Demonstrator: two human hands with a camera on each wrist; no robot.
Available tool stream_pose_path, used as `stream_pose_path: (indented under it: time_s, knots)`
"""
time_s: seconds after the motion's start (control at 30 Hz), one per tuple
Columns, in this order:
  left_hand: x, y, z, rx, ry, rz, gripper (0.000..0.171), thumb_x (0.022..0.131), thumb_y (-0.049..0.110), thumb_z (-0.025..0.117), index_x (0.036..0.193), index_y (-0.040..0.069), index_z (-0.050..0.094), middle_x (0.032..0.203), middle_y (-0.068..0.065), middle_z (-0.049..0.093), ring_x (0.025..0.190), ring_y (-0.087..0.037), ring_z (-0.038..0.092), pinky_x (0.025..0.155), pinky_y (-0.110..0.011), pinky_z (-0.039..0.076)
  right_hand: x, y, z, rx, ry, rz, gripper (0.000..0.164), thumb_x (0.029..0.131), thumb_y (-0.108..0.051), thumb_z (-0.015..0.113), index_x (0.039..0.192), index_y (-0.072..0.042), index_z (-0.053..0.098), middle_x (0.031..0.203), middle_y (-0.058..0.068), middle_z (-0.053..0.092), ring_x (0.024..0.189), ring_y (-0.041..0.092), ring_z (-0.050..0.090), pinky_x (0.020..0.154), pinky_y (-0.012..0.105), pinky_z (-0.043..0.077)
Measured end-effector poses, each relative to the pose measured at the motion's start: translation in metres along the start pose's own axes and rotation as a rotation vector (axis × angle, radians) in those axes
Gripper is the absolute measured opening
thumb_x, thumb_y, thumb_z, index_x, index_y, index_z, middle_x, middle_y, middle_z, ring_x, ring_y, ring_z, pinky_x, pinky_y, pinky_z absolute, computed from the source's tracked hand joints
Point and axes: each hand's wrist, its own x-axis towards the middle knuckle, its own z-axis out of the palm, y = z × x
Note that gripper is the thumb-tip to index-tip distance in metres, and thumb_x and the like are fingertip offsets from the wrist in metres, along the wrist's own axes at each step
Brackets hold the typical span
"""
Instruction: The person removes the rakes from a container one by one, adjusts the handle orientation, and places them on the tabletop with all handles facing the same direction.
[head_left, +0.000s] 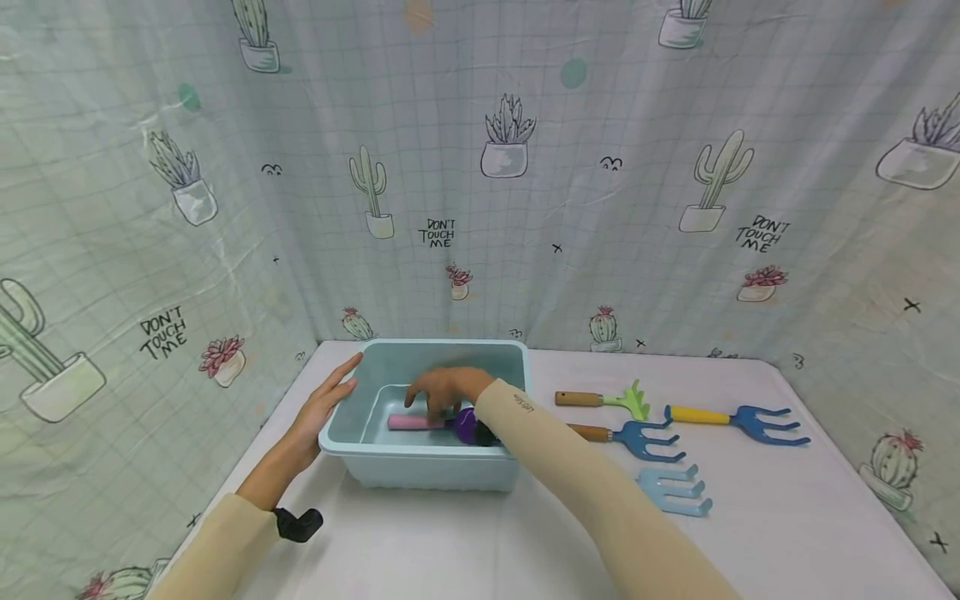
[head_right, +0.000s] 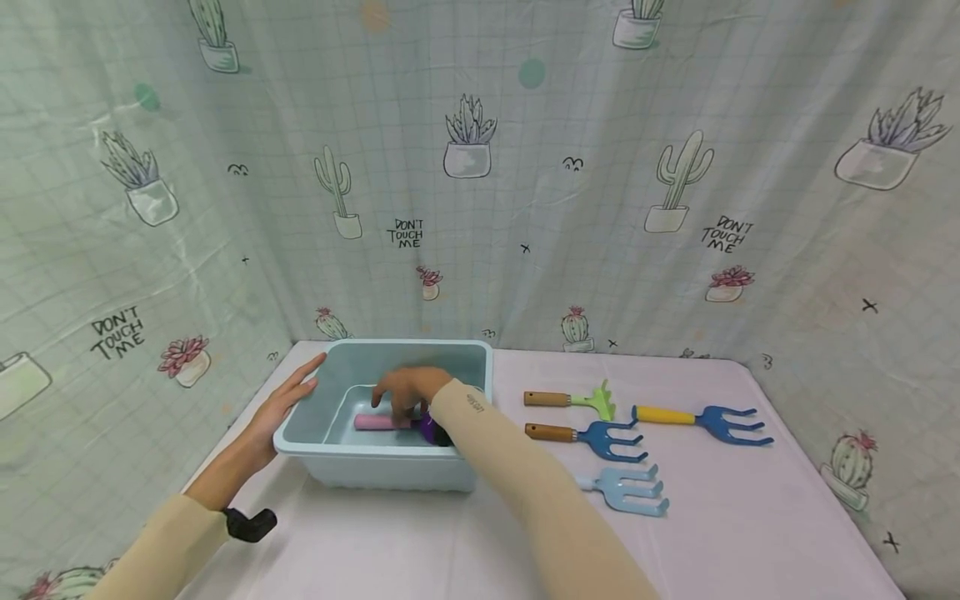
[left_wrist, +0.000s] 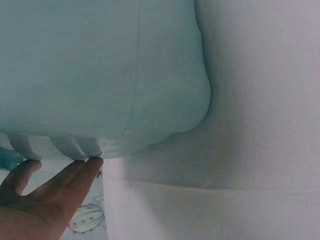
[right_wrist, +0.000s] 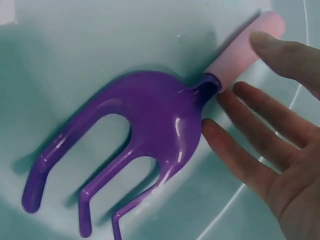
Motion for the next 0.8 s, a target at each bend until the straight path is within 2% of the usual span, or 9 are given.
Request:
stream_pose_path:
  time_s: [0.07,0.17,0.33,0.47,0.6,0.8]
  knots:
    - [-0.0005,-0.0001,0.0,0.002,0.005,-0.002,0.059,0.112,0.041,0.037,0.167,0.033,0.017,0.177,-0.002,0.001,0.163,-0.035,0.002,0.127,-0.065,0.012,0.0011,0.0002,0.0015,-0.022,-0.009,0.011,0.06,0.091,-0.004,0.074,0.146,-0.021,0.057,0.11,0.006,0.068,0.087,0.014,0.062,0.086,0.04,0.06]
    - [-0.0012,-0.0001,-0.0002,0.005,0.008,0.003,0.059,0.112,0.042,0.037,0.167,0.033,0.016,0.177,-0.001,0.002,0.163,-0.034,0.002,0.126,-0.066,0.012,0.003,0.0002,0.0038,-0.079,-0.001,0.027,0.062,0.089,-0.003,0.076,0.145,-0.025,0.059,0.123,0.005,0.064,0.083,0.014,0.059,0.078,0.032,0.056]
    - [-0.0005,-0.0002,-0.0002,0.004,0.008,0.004,0.059,0.112,0.043,0.038,0.167,0.033,0.017,0.176,0.0,0.002,0.163,-0.034,0.002,0.126,-0.065,0.013,0.0066,-0.0003,0.0068,-0.196,0.015,0.034,0.063,0.088,-0.001,0.076,0.142,-0.031,0.061,0.138,0.001,0.053,0.093,0.013,0.055,0.067,0.022,0.05]
    - [0.0013,-0.0002,0.0006,0.003,0.012,0.0,0.06,0.111,0.044,0.039,0.166,0.034,0.018,0.177,-0.001,0.002,0.163,-0.034,0.001,0.126,-0.066,0.012,0.0074,0.0007,0.0078,-0.24,0.015,0.045,0.066,0.087,0.0,0.076,0.142,-0.033,0.06,0.14,0.001,0.053,0.104,0.015,0.054,0.067,0.022,0.05]
    - [0.002,-0.001,0.0006,0.004,0.007,0.001,0.061,0.111,0.045,0.04,0.167,0.033,0.018,0.177,-0.001,0.001,0.163,-0.034,0.0,0.127,-0.066,0.01,0.0066,0.002,0.0094,-0.271,0.018,0.051,0.065,0.086,-0.002,0.078,0.139,-0.036,0.061,0.14,-0.001,0.056,0.108,0.016,0.053,0.073,0.024,0.05]
    - [0.001,-0.0012,-0.0014,-0.004,0.008,0.0,0.06,0.112,0.043,0.039,0.167,0.032,0.018,0.176,-0.001,0.002,0.162,-0.035,0.003,0.126,-0.066,0.015,0.0046,0.0015,0.0105,-0.266,0.022,0.056,0.064,0.086,-0.002,0.077,0.137,-0.037,0.063,0.14,0.0,0.059,0.112,0.018,0.051,0.077,0.028,0.049]
